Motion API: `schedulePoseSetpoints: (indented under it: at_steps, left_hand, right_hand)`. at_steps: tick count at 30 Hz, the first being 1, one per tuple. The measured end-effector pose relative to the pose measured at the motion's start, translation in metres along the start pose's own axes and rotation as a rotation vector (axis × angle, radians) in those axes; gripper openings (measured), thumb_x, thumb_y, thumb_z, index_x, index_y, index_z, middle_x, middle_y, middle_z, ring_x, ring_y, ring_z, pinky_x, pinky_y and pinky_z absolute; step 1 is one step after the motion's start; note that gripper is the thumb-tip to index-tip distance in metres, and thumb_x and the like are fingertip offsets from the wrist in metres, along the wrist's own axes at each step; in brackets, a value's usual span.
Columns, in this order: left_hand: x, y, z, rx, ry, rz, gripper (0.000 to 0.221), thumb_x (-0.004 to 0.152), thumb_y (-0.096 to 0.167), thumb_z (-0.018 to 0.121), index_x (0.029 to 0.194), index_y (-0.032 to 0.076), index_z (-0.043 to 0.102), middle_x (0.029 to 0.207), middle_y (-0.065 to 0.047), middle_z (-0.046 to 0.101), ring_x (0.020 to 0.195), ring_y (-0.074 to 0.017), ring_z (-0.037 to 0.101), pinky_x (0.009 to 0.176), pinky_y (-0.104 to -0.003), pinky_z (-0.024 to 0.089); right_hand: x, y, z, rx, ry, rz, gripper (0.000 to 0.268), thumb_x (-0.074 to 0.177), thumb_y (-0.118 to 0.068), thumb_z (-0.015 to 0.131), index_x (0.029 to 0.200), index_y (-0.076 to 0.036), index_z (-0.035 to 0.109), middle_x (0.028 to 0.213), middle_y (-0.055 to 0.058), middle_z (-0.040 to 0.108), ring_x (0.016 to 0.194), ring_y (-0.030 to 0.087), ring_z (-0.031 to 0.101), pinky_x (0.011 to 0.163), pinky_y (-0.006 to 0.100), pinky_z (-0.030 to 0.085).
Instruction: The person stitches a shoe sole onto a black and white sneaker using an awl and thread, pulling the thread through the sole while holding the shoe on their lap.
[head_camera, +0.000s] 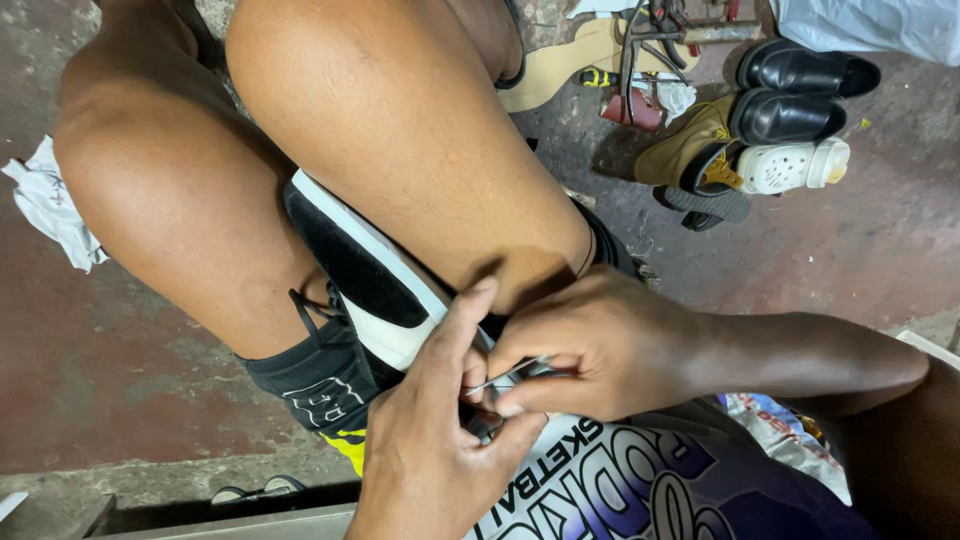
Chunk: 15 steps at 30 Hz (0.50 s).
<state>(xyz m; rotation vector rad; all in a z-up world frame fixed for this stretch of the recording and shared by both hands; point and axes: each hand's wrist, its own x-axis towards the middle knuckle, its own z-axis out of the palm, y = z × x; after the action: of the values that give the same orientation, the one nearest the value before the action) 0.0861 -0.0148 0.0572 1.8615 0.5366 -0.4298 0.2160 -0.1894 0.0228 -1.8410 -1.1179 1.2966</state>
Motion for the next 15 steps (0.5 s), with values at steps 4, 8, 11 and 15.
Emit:
schedulePoseSetpoints:
  at_steps: [4, 8, 11, 15]
  left_hand:
    - [-0.007, 0.003, -0.003, -0.077, 0.003, -0.099, 0.11, 0.057, 0.029, 0.096, 0.15, 0.011, 0.039, 0.067, -0.001, 0.058, 0.054, -0.0136, 0.065, 0.051, -0.028, 0.057]
    - [-0.005, 0.002, -0.003, -0.119, -0.012, -0.084, 0.113, 0.058, 0.029, 0.096, 0.153, 0.013, 0.038, 0.064, -0.001, 0.056, 0.052, -0.0119, 0.064, 0.049, -0.027, 0.057]
    - [-0.007, -0.002, -0.002, -0.081, 0.013, 0.006, 0.111, 0.06, 0.029, 0.097, 0.154, 0.01, 0.038, 0.066, -0.001, 0.055, 0.053, -0.0121, 0.061, 0.051, -0.027, 0.056]
    - [-0.005, -0.003, -0.005, -0.12, -0.012, 0.035, 0.111, 0.061, 0.027, 0.096, 0.154, 0.008, 0.038, 0.074, -0.002, 0.057, 0.055, -0.0121, 0.062, 0.053, -0.026, 0.057]
  right_hand:
    - [-0.003, 0.014, 0.002, -0.2, 0.179, 0.087, 0.012, 0.1, -0.023, 0.063, 0.1, -0.015, 0.072, 0.092, -0.002, 0.061, 0.056, 0.007, 0.058, 0.038, 0.028, 0.047]
    - [-0.022, 0.083, -0.075, -0.753, 0.415, 0.252, 0.009, 0.097, -0.02, 0.074, 0.103, -0.014, 0.076, 0.094, 0.005, 0.072, 0.072, 0.021, 0.067, 0.053, 0.037, 0.05]
    - [-0.073, 0.145, -0.122, -0.612, 0.677, 0.623, 0.011, 0.098, -0.018, 0.068, 0.105, -0.012, 0.074, 0.099, 0.007, 0.07, 0.079, 0.02, 0.066, 0.061, 0.035, 0.05]
    - [-0.125, 0.191, -0.136, -0.249, 0.865, 0.89, 0.015, 0.099, -0.015, 0.06, 0.108, -0.009, 0.071, 0.107, 0.01, 0.067, 0.088, 0.019, 0.066, 0.072, 0.032, 0.051]
